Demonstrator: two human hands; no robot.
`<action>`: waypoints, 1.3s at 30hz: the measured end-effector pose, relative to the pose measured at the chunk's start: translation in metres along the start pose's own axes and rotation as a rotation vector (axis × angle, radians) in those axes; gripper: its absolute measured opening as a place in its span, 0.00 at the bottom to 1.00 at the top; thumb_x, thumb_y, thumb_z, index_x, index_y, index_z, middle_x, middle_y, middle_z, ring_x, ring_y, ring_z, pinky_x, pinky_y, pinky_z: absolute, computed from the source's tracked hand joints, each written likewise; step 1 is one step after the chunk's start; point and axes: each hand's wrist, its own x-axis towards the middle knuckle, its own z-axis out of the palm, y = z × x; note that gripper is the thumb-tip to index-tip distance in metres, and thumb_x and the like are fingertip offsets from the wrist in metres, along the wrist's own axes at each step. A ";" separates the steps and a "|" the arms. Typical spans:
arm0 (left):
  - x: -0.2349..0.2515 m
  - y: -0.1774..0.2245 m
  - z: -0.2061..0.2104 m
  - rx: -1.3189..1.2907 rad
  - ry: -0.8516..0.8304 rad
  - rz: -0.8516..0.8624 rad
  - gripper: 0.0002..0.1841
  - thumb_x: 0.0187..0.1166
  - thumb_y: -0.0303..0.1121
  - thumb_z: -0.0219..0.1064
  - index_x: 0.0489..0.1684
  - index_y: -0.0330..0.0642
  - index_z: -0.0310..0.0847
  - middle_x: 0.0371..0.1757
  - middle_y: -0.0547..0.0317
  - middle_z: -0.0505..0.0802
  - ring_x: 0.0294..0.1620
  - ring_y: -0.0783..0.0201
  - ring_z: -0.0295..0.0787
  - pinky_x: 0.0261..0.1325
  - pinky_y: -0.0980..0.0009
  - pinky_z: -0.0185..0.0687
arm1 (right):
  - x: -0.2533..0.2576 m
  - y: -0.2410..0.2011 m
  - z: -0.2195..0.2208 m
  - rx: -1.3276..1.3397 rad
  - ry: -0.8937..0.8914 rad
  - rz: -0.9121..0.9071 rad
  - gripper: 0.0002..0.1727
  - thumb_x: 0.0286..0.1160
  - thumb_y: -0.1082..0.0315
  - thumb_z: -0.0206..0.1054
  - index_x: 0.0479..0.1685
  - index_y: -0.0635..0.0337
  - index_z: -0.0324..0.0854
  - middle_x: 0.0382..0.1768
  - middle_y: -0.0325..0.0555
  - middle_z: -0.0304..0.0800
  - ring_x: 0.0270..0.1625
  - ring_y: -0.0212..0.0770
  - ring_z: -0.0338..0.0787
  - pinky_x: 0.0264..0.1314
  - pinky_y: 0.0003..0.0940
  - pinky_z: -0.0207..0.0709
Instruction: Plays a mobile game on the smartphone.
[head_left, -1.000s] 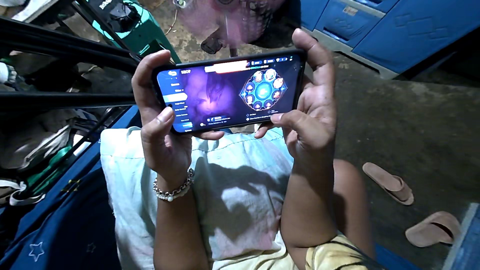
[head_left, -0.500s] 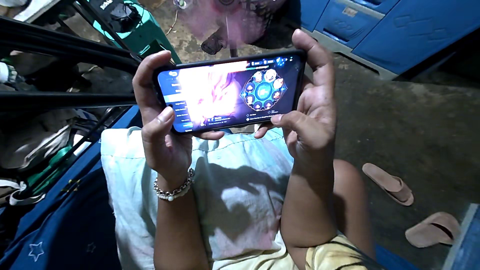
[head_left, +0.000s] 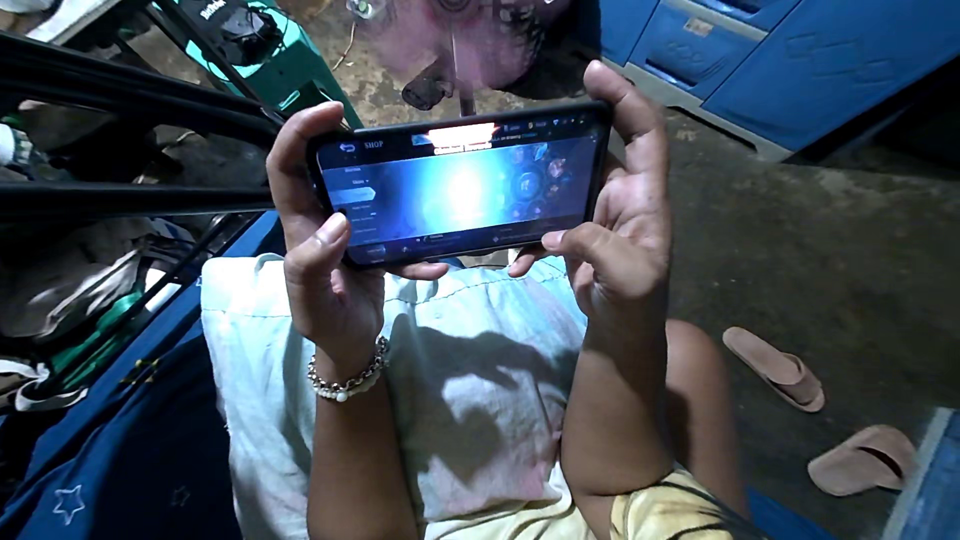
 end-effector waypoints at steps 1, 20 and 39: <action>0.000 0.000 0.000 0.004 0.001 0.002 0.27 0.79 0.36 0.58 0.80 0.48 0.61 0.70 0.55 0.80 0.58 0.59 0.90 0.34 0.63 0.95 | 0.000 0.000 0.000 -0.004 -0.001 0.001 0.52 0.49 0.87 0.54 0.89 0.54 0.47 0.72 0.50 0.72 0.52 0.43 0.93 0.20 0.40 0.91; -0.001 -0.001 -0.001 0.094 0.011 0.035 0.29 0.79 0.37 0.59 0.81 0.50 0.60 0.71 0.59 0.78 0.62 0.62 0.87 0.42 0.66 0.95 | 0.002 0.007 0.004 -0.098 0.013 -0.042 0.52 0.63 0.78 0.69 0.91 0.58 0.41 0.73 0.50 0.71 0.52 0.40 0.92 0.32 0.33 0.94; -0.001 0.000 0.000 0.105 0.068 0.049 0.27 0.81 0.39 0.54 0.81 0.49 0.61 0.71 0.57 0.78 0.60 0.61 0.88 0.40 0.64 0.96 | 0.002 0.016 0.008 -0.168 0.067 -0.094 0.55 0.65 0.70 0.76 0.91 0.67 0.39 0.77 0.51 0.66 0.72 0.39 0.82 0.66 0.33 0.87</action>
